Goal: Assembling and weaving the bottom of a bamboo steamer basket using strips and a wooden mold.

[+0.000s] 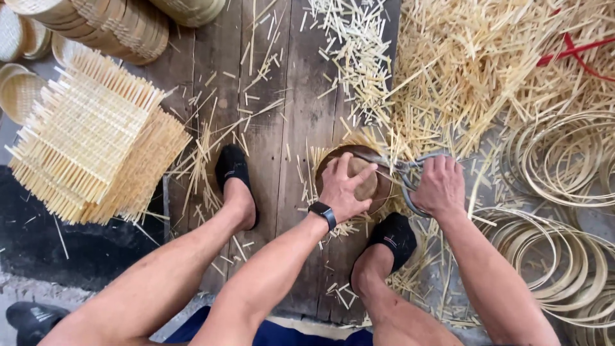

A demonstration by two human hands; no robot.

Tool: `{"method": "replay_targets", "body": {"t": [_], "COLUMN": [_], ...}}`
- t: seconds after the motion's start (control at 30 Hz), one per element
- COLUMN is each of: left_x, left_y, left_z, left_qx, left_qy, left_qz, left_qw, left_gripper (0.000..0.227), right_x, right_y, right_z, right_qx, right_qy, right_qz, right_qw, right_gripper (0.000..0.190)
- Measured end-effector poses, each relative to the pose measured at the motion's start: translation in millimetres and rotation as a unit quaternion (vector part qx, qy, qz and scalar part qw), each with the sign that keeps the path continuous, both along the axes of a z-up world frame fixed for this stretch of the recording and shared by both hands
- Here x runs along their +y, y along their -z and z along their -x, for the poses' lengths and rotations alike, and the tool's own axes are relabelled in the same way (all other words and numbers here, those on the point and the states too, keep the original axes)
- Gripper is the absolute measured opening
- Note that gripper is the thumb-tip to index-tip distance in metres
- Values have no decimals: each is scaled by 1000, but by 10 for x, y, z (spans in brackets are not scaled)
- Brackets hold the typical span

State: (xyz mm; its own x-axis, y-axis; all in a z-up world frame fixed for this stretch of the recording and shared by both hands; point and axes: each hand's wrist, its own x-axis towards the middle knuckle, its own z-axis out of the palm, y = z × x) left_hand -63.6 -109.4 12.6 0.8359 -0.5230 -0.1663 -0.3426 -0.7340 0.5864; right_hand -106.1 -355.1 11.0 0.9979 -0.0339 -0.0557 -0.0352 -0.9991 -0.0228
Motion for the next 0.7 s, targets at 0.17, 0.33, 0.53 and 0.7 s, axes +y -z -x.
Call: {"method": "replay_targets", "body": {"t": [0.17,0.33,0.53,0.7], "left_x": [60,126,131,-4], "left_y": [-111,-1,-156,-191], "left_z": [-164,-232,-266,68], "left_qx": [10,34,55,36], "left_qy": [62,102,214,-82], "left_qz": [-28,-38,-35,35], "left_qw": [998,993,975,995], "left_gripper": [86,90,94,117], "right_x": [-370,-264,-279,-297], "right_y": [624,349,657,311], "right_z": [290,178,248,279], "right_qx": [126,98,61,188], "right_qy": [42,32,15,38], "right_qz": [-2,-16,-7,-21], "right_qw": [991,995,998,981], "right_gripper": [37,37,29,45]}}
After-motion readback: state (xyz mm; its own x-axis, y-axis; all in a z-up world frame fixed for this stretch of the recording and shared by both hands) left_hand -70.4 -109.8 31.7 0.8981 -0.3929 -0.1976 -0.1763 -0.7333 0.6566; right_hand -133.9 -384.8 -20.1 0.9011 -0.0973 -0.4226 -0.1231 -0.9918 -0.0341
